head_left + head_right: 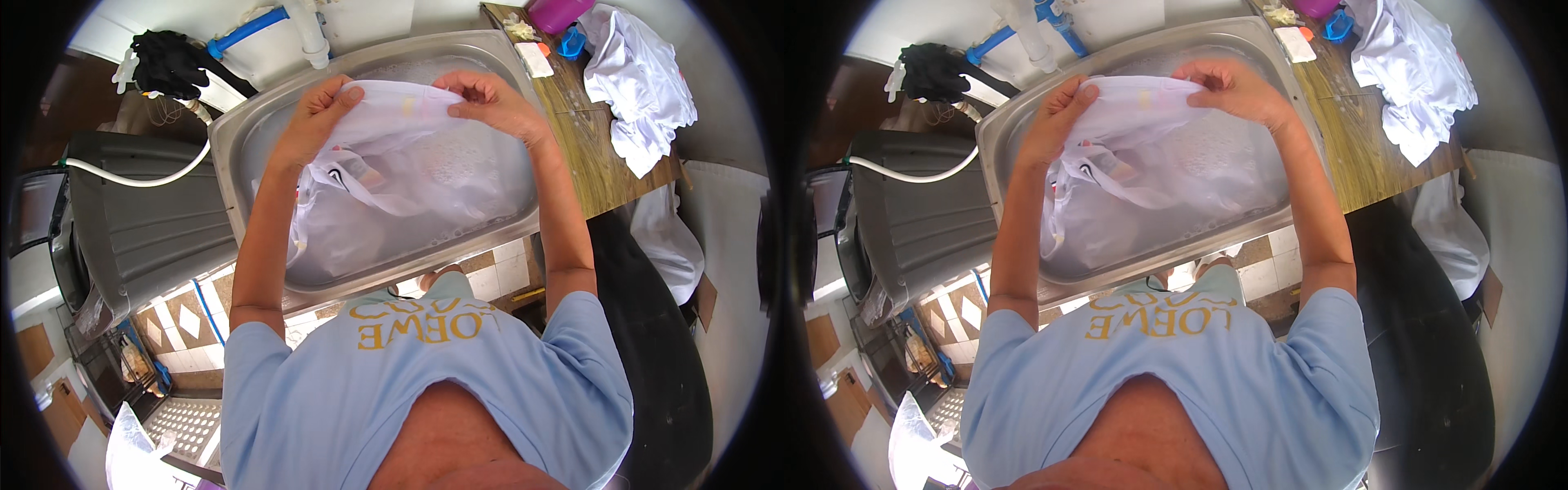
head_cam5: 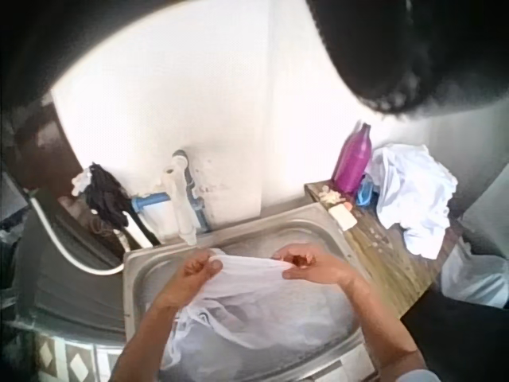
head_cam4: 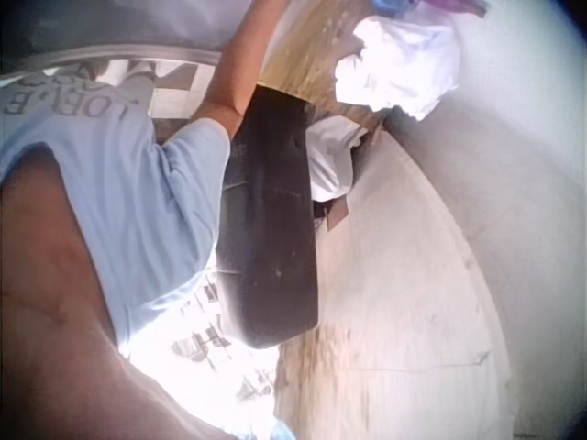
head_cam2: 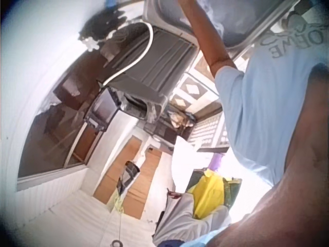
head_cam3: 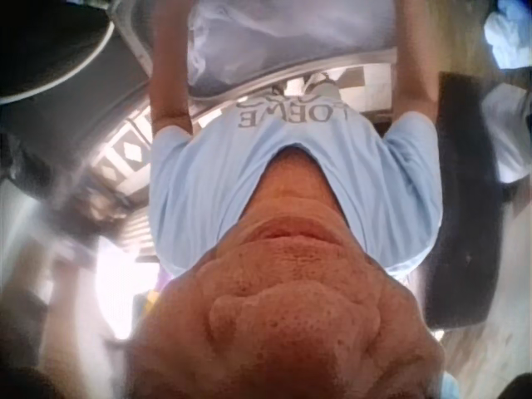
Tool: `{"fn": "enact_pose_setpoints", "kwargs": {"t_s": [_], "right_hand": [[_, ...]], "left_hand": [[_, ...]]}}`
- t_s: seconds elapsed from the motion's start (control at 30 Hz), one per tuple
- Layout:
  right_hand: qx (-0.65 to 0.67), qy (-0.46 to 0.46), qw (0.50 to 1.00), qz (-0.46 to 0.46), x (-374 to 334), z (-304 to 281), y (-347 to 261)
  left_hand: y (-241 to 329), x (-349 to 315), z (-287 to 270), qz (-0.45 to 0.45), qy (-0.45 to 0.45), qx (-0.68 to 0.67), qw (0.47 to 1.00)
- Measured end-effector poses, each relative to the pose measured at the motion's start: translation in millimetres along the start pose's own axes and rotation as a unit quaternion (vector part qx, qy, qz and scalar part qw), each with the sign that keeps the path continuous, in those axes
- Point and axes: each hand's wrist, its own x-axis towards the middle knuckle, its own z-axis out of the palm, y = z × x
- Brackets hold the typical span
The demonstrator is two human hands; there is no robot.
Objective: The person washes white garments by hand in a sink filled with soapy water, rubbing the fabric together and rinsing them before placing them into a washing machine.
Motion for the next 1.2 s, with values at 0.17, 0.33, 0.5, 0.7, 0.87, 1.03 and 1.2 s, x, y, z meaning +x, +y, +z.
{"fn": "enact_pose_setpoints", "kwargs": {"t_s": [0.17, 0.33, 0.5, 0.7, 0.87, 1.03, 1.2], "right_hand": [[0.010, -0.029, 0.999, 0.015, -20, -14, 37], [0.427, 0.040, 0.903, -0.026, -24, 8, 55], [0.598, 0.234, 0.762, 0.089, 4, 45, 91], [0.674, -0.084, 0.727, -0.100, 40, 26, 205], [0.689, 0.227, 0.688, 0.013, 36, 62, 101], [0.737, -0.036, 0.657, -0.158, 42, 31, 184], [0.695, 0.210, 0.685, 0.068, 37, 52, 101]], "left_hand": [[-21, 16, 11, -0.022, -0.022, 0.061, 0.998], [-41, 35, 30, -0.012, -0.028, 0.012, 0.999], [-39, 69, 80, 0.020, 0.099, -0.139, 0.985], [-78, 70, 196, 0.318, 0.112, 0.449, 0.827], [-87, 129, 107, 0.103, 0.167, 0.484, 0.853], [-105, 128, 145, 0.237, 0.146, 0.468, 0.838], [-101, 128, 103, 0.169, 0.197, 0.495, 0.829]]}}
